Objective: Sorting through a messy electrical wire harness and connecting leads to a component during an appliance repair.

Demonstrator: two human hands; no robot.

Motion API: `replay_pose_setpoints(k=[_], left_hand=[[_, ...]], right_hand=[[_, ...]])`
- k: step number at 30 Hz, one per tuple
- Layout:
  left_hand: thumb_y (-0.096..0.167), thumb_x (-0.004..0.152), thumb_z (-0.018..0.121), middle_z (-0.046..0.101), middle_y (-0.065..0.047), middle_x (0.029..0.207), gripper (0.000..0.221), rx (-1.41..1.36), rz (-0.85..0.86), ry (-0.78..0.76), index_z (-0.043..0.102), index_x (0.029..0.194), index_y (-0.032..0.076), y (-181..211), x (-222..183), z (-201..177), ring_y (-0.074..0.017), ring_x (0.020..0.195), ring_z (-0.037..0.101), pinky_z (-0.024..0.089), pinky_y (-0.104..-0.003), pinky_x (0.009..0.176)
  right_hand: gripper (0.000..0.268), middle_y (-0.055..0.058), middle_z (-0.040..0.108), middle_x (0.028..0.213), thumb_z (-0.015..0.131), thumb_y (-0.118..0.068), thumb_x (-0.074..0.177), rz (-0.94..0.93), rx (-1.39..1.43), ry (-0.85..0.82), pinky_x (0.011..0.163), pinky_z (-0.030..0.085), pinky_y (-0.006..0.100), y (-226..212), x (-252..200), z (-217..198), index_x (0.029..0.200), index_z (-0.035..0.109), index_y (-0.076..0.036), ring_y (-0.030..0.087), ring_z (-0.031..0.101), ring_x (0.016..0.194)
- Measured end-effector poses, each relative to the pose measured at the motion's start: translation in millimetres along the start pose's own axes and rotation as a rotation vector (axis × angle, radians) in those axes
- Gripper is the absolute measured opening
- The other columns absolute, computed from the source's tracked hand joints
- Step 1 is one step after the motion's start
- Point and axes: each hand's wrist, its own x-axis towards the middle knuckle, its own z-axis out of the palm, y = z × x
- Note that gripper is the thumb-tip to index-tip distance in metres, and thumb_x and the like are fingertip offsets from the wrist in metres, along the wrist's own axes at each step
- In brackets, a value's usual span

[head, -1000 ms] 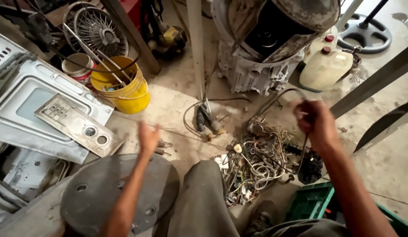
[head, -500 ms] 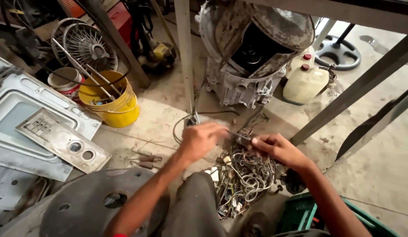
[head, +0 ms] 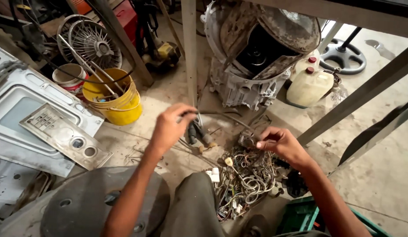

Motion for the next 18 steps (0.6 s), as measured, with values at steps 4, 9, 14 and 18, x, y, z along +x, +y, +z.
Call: replay_pose_setpoints(k=[4, 9, 14, 18], left_hand=[[0.016, 0.082, 0.086, 0.077, -0.008, 0.091, 0.018, -0.056, -0.014, -0.155, 0.079, 0.098, 0.014, -32.1, -25.4, 45.2, -0.0270, 0.088, 0.075, 0.060, -0.039, 0.084], [0.013, 0.082, 0.083, 0.079, -0.013, 0.086, 0.015, -0.458, -0.199, -0.276, 0.078, 0.095, 0.006, 18.1, -25.5, 71.6, -0.0233, 0.086, 0.075, 0.060, -0.039, 0.080], [0.010, 0.083, 0.084, 0.078, -0.014, 0.087, 0.021, -0.762, -0.432, -0.375, 0.077, 0.101, 0.002, 18.8, -20.4, 97.1, -0.0183, 0.079, 0.076, 0.063, -0.031, 0.071], [0.002, 0.083, 0.084, 0.075, -0.022, 0.090, 0.030, -1.154, -0.648, -0.439, 0.069, 0.106, -0.011, 36.7, -19.9, 99.0, -0.0322, 0.079, 0.077, 0.065, -0.040, 0.068]], right_hand=[[0.031, 0.015, 0.072, 0.074, 0.096, 0.001, 0.066, -0.070, 0.017, 0.061, 0.070, 0.060, 0.034, -5.9, 1.9, 8.0, 0.086, 0.073, 0.005, 0.019, 0.067, 0.072], [0.028, 0.012, 0.073, 0.073, 0.095, -0.002, 0.068, -0.138, 0.070, 0.118, 0.069, 0.062, 0.035, -30.7, -11.5, 28.0, 0.081, 0.071, 0.001, 0.016, 0.068, 0.069], [0.020, 0.015, 0.073, 0.080, 0.086, -0.009, 0.082, -0.098, 0.183, 0.147, 0.072, 0.065, 0.042, -36.8, -15.6, 22.9, 0.090, 0.070, 0.000, 0.023, 0.073, 0.072], [0.019, 0.022, 0.072, 0.097, 0.073, -0.008, 0.097, -0.055, 0.236, 0.240, 0.074, 0.064, 0.049, -13.8, -4.9, 5.1, 0.111, 0.070, 0.004, 0.029, 0.072, 0.080]])
